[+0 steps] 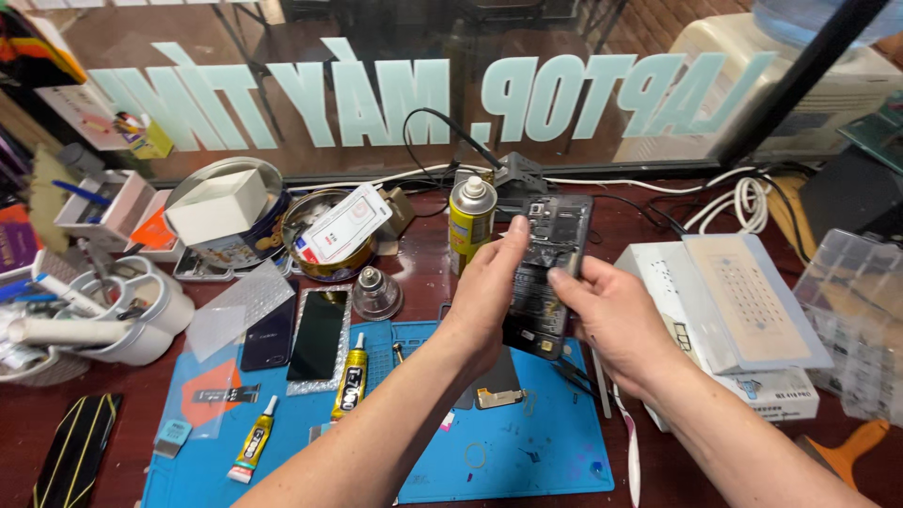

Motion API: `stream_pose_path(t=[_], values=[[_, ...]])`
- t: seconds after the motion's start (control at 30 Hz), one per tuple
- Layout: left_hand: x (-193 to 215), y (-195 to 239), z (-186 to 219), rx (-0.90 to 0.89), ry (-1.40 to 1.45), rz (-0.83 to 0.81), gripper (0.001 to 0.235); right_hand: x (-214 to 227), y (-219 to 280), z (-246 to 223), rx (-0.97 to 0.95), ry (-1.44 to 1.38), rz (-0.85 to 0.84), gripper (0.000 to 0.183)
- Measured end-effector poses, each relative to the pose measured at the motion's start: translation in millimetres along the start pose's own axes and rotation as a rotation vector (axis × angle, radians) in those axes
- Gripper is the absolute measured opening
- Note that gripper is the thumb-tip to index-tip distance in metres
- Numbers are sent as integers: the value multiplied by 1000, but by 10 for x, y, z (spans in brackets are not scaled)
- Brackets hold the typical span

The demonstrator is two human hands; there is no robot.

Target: The person disassembles a smartphone, removes the back cover, and cleans the internal components with a cloth and spray. They then reassemble the device, securing the back cover and testing the screen.

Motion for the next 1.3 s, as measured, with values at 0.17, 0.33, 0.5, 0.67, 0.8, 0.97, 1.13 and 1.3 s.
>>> stream_pose_path(t=[0.17, 0.33, 0.5, 0.67, 0.8, 0.97, 1.13, 1.3], values=[[-92, -250, -309, 299, 85, -100, 31, 604, 146, 75, -16, -224, 47, 29], [-374, -425, -678, 414, 9, -147, 26, 1208, 115, 199, -12, -186, 110, 33], [-753, -694, -1032, 406, -34, -140, 21, 1900, -22, 202, -57, -125, 92, 34], [-1176, -957, -1455, 433, 77, -121, 20, 2616, -253, 243, -50, -146, 15, 29], [-1468, -1047, -1735, 422, 129, -97, 20, 3061, -381, 290, -80, -59, 5, 27], [-1700, -1013, -1820, 328, -332, 236, 23, 3288, -563, 339, -174, 240, 84, 24], [-1844, -901, -1833, 246, -633, 374, 32, 3308, -692, 399, -127, 515, 133, 20], [-1687, -897, -1903, 339, -580, 352, 26, 3330, -754, 448, -81, 652, 172, 20]])
Point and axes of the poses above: each hand's wrist, its own y-axis away from the middle knuckle, its own x-axis out of the back of the hand, z = x × y, the point moved 3 cm from there along -y, towards the middle knuckle, and after that the axes turned 6 degrees about y, right-handed, at the moved point
